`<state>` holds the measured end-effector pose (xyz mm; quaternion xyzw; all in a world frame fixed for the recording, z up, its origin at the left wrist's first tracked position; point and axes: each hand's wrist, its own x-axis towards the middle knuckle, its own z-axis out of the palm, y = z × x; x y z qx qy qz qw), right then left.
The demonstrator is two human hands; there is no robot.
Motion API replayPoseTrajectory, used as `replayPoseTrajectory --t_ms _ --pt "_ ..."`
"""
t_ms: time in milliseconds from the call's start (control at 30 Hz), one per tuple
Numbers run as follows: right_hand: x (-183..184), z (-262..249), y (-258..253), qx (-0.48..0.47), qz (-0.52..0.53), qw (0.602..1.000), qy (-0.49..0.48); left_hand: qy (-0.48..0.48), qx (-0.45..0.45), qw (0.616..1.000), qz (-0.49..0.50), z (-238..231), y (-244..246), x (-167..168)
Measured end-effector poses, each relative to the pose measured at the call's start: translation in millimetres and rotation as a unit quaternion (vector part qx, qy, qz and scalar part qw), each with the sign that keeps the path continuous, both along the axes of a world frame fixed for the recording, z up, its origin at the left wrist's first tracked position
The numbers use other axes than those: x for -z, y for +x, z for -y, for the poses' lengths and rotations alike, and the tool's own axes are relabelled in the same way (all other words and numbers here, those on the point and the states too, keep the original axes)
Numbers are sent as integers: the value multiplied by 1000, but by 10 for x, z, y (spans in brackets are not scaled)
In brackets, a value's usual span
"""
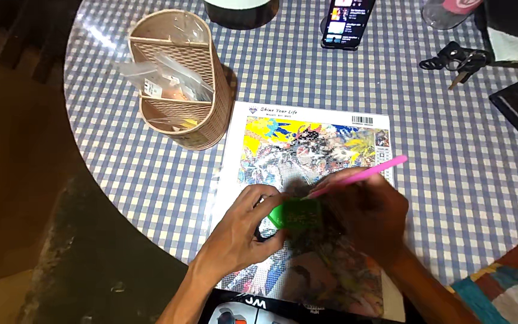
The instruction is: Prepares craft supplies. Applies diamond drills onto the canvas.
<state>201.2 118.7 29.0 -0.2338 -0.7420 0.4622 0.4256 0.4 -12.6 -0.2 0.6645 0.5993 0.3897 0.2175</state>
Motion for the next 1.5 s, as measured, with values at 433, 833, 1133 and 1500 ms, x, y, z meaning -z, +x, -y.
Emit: replayPoseTrajectory --t_ms 433,833,1133,1500 --pt "23 -364 -1049 -66 24 994 -87 -10 8 1000 21 0 -5 -43" --pt "109 -315 -1192 -11 122 986 111 10 6 1000 11 5 7 -17" --pt "142 -314 -1197 -5 128 974 188 9 2 1000 -2 10 11 -23" --pt "143 -313 -1210 -7 127 972 199 8 1 1000 -7 7 13 -26"
